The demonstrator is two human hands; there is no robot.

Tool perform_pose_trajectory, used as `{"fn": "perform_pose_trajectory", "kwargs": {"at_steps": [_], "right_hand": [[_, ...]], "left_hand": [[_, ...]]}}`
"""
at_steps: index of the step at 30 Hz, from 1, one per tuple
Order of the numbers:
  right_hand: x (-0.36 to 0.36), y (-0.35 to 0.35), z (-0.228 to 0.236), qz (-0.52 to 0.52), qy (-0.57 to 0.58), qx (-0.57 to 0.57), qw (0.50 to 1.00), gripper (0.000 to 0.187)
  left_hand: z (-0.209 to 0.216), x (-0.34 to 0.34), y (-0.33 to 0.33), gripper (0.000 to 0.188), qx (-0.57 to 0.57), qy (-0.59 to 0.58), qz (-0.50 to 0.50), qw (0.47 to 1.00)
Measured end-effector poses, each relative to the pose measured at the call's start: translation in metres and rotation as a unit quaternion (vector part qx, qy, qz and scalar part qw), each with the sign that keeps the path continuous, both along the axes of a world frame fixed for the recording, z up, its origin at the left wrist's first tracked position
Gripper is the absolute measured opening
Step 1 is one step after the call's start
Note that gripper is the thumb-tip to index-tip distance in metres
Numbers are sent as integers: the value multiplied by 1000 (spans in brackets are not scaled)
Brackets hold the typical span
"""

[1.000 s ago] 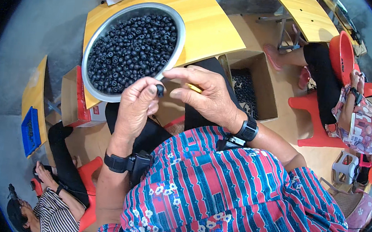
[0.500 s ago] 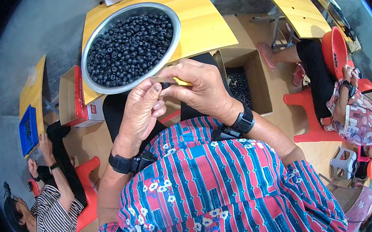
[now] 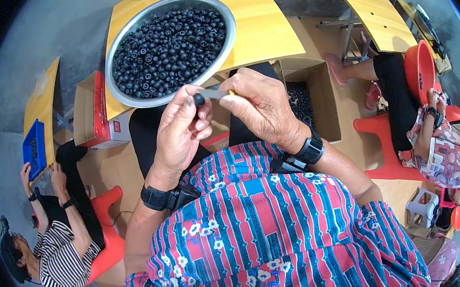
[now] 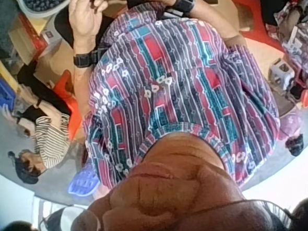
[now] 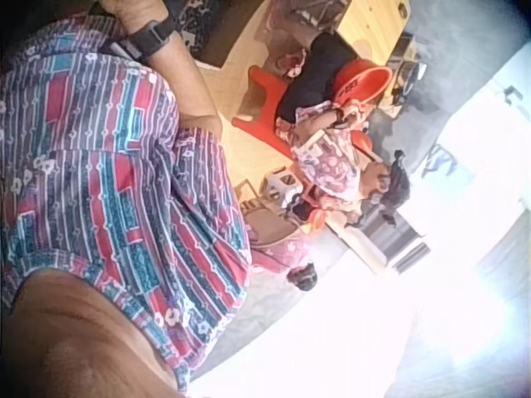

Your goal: Using a utility knife to trim flash or excess material from small black round molded parts.

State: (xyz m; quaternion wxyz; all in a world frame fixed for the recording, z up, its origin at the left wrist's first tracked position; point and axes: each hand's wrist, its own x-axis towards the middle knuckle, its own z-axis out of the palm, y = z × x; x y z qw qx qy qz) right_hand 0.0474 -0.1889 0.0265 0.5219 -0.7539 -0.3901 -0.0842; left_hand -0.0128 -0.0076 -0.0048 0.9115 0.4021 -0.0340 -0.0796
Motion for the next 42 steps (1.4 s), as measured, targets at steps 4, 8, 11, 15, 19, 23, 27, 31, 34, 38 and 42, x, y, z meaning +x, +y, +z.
{"fn": "perform_pose_trajectory", "kwargs": {"at_steps": [4,8,11,15,19,23,27,31,34,38,42], "right_hand": [[-1,1,0,-4,-49,-54,997,22],[-2,0,1,0,-92,-88,992,24],[-2,1,0,-6,-109,-82,991,24],[-2,1,1,-12,-119,-92,989,23],[-3,1,1,-17,-138,-88,986,23],[-3,2,0,-18,-143,-89,986,23],[-3,2,1,-19,-147,-89,985,23],[-2,2,0,-18,-146,-81,986,23],[-3,2,1,-14,-147,-86,985,23],[-2,1,0,-16,-149,-98,984,23],[-3,2,2,-17,-148,-101,984,23]], "left_hand": [[-2,1,1,27,53,-48,-5,997],[2,0,-3,29,67,-58,12,996],[1,-1,-3,29,73,-57,15,996],[-3,-1,0,25,78,-66,3,995],[-3,0,0,26,91,-76,3,993],[-4,-1,1,27,104,-83,1,991],[-4,-1,1,27,105,-87,-1,991],[-5,-1,-1,30,116,-89,14,989],[-4,-2,0,30,119,-90,15,989],[-2,-2,-1,30,120,-84,19,989],[-5,-1,2,28,97,-87,-3,991]]}}
